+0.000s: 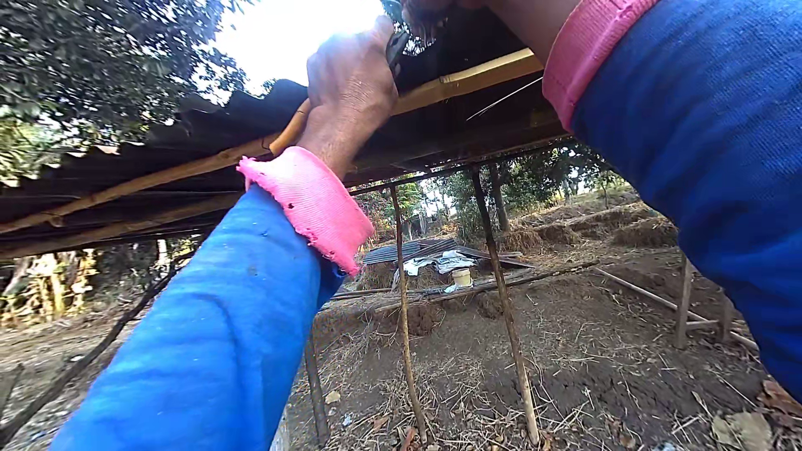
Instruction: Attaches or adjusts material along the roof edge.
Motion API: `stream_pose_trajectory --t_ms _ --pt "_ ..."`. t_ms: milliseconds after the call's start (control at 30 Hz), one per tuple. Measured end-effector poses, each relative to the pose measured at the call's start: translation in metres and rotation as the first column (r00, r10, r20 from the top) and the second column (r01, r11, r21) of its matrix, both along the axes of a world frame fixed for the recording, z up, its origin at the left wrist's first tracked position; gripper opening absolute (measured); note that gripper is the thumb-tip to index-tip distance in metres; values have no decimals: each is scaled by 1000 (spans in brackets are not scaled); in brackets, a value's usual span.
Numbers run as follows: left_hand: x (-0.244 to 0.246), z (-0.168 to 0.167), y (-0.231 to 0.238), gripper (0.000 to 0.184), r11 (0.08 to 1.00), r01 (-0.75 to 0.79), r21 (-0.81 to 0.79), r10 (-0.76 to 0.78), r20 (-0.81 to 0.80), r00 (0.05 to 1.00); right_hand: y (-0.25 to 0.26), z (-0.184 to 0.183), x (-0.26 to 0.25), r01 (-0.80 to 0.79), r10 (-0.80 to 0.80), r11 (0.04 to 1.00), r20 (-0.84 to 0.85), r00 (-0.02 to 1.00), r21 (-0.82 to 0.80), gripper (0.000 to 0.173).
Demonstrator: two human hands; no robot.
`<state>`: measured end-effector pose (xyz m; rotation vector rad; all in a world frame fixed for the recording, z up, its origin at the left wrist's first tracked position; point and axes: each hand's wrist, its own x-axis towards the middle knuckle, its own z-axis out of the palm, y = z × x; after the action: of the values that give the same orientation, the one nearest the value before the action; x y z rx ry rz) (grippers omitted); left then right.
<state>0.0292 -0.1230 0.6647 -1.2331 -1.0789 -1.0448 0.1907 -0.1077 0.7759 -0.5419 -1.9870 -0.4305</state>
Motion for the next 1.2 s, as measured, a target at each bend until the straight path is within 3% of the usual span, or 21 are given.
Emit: stream_pose_trajectory --t_ms 133,233,300,467,1200 --pt "1 0 1 29 1000 -6 16 6 -4 1000 -5 9 -11 16 -23 995 -73 997 -97 16" --pt "0 1 2 28 1000 -9 16 9 -6 1000 -6 3 -12 -62 50 991 -102 994 -119 21" --pt "-1 0 4 28 999 -4 35 5 -15 1000 -2 2 -15 -91 77 990 -130 989 -104 24" --pt "-2 -2 5 29 999 18 50 -18 -4 1000 -12 -2 -13 35 -39 997 -64 997 -66 15" --pt "-2 -3 2 32 1000 26 10 -26 5 1000 -14 -9 -15 93 -92 996 -99 991 10 11"
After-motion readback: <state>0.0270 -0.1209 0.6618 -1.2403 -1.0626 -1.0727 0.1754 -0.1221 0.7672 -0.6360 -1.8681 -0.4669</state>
